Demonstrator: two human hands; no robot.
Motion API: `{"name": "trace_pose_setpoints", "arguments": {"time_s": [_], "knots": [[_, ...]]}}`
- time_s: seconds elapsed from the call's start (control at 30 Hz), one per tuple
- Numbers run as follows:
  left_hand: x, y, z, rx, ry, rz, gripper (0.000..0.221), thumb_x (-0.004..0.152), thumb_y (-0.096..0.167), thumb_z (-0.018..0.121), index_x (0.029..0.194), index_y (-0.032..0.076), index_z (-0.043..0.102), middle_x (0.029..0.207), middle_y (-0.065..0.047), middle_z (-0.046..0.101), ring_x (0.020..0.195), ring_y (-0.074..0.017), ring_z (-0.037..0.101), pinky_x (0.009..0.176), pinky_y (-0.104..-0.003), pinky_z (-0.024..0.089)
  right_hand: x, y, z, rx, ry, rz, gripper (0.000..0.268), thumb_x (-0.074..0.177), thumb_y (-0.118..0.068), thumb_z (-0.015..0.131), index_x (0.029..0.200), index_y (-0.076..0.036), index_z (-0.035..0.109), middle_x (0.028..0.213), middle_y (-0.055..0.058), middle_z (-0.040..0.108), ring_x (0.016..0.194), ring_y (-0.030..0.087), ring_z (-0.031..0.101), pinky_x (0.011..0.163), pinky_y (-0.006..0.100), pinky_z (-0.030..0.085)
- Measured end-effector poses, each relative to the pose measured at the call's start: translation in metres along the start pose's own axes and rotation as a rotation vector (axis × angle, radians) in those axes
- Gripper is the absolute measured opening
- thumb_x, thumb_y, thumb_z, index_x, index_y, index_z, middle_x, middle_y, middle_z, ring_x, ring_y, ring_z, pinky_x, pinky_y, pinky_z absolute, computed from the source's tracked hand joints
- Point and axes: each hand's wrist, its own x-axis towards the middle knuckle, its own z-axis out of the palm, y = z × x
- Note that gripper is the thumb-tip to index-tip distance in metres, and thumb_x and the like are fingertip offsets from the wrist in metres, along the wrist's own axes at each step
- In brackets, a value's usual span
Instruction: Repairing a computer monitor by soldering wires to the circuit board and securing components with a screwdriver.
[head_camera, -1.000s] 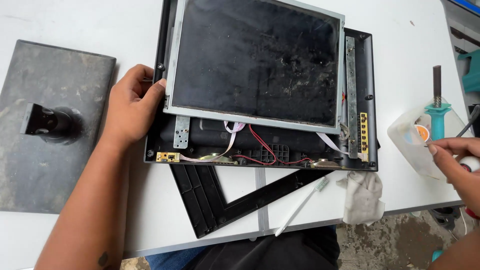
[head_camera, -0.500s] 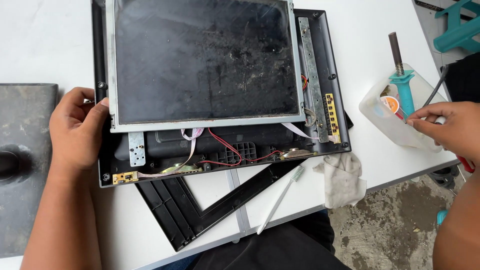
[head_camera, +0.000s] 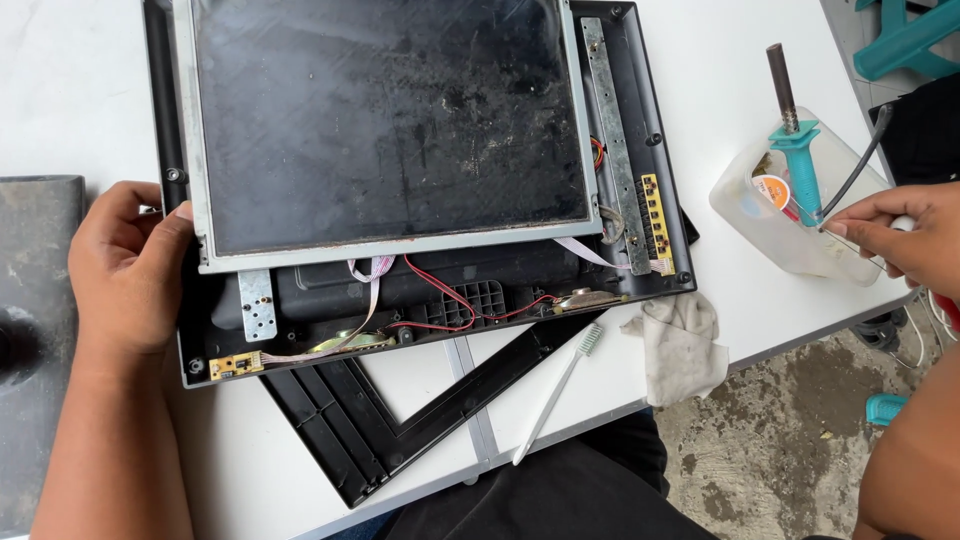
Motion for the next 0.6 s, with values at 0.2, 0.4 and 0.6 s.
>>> {"name": "trace_pose_setpoints", "arguments": {"time_s": [0.2, 0.4, 0.6], "knots": [[-0.001, 0.0, 0.0, -0.027, -0.003, 0.004, 0.008, 0.112, 0.017, 0.063, 0.11, 0.011, 0.058, 0.086, 0.003, 0.059, 0.075, -0.0036, 0.049, 0.065, -0.02, 0.039, 0.019, 0.039, 0.003, 0.075, 0.013, -0.094, 0.016, 0.108, -0.01, 0.073, 0.115, 0.003, 0.079, 0.072, 0.023, 0.063, 0.048, 0.028, 0.048, 0.035, 0.038, 0.038], [0.002, -0.004, 0.001, -0.053, -0.011, 0.023, 0.008, 0.112, 0.016, 0.063, 0.112, 0.01, 0.058, 0.087, 0.001, 0.06, 0.075, -0.0038, 0.05, 0.064, -0.02, 0.039, 0.014, 0.029, 0.001, 0.076, 0.014, -0.058, 0.019, 0.102, -0.017, 0.08, 0.109, 0.0, 0.079, 0.077, 0.016, 0.063, 0.052, 0.028, 0.052, 0.041, 0.037, 0.041], [0.001, 0.0, 0.003, -0.044, -0.002, -0.014, 0.007, 0.111, 0.017, 0.063, 0.109, 0.011, 0.058, 0.083, 0.002, 0.059, 0.071, -0.0036, 0.048, 0.061, -0.021, 0.038, 0.013, 0.026, 0.0, 0.067, 0.085, -0.157, 0.027, 0.106, -0.016, 0.081, 0.113, 0.007, 0.068, 0.081, 0.018, 0.061, 0.051, 0.03, 0.052, 0.04, 0.036, 0.04]]}}
